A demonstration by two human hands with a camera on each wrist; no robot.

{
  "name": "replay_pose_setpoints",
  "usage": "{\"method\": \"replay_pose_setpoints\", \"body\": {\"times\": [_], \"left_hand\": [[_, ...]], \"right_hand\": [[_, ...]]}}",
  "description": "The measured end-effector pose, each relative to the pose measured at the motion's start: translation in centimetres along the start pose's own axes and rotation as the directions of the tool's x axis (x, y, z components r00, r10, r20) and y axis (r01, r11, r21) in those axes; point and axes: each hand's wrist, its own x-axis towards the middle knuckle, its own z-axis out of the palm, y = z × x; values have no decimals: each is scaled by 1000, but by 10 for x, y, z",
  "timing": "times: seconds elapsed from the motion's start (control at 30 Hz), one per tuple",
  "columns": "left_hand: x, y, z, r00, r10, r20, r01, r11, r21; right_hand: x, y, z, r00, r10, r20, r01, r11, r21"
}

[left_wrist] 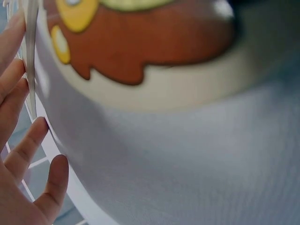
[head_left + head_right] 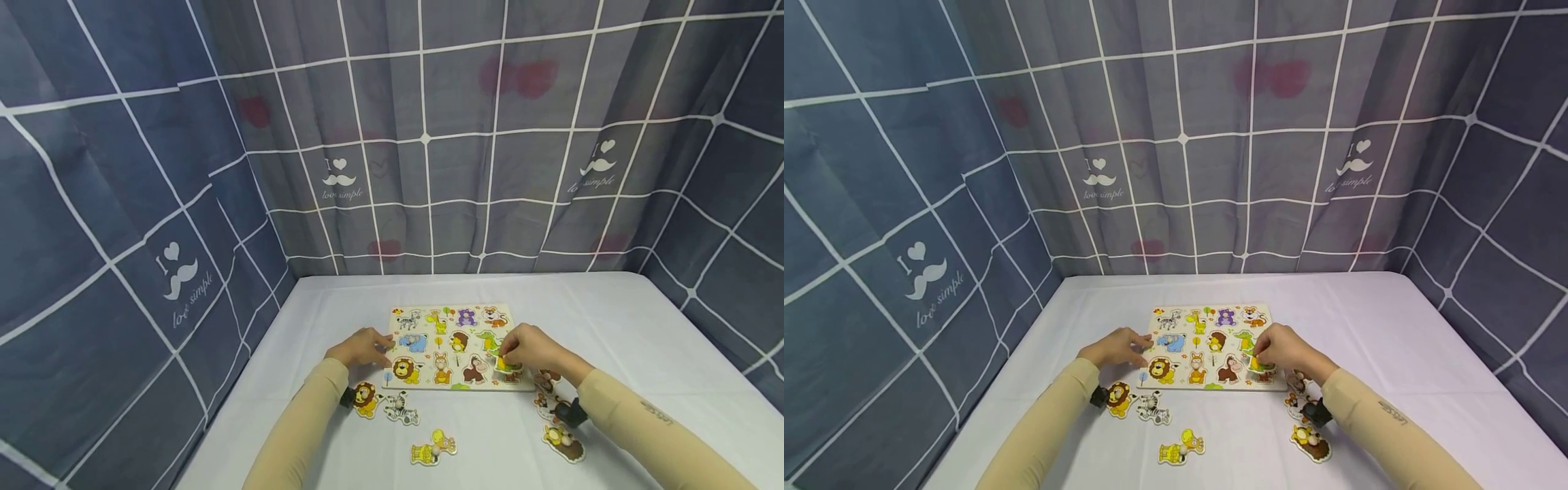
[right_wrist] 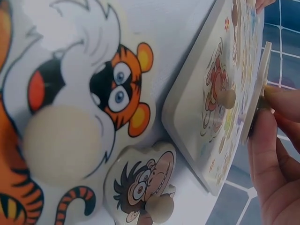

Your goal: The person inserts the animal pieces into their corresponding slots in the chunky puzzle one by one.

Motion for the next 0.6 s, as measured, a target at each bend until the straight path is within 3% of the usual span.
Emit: {"method": "replay_pose_setpoints", "body": {"times": [0.37, 0.6], "left_hand": [[-2, 1, 0, 1000, -8, -7, 8, 1000, 13], [-3, 1, -1, 1000, 0, 0, 0, 1000, 16]], "right_hand": [[13, 5, 4, 999, 31, -14, -31, 999, 38], [17, 1, 4, 999, -1, -33, 2, 1000, 31]]}}
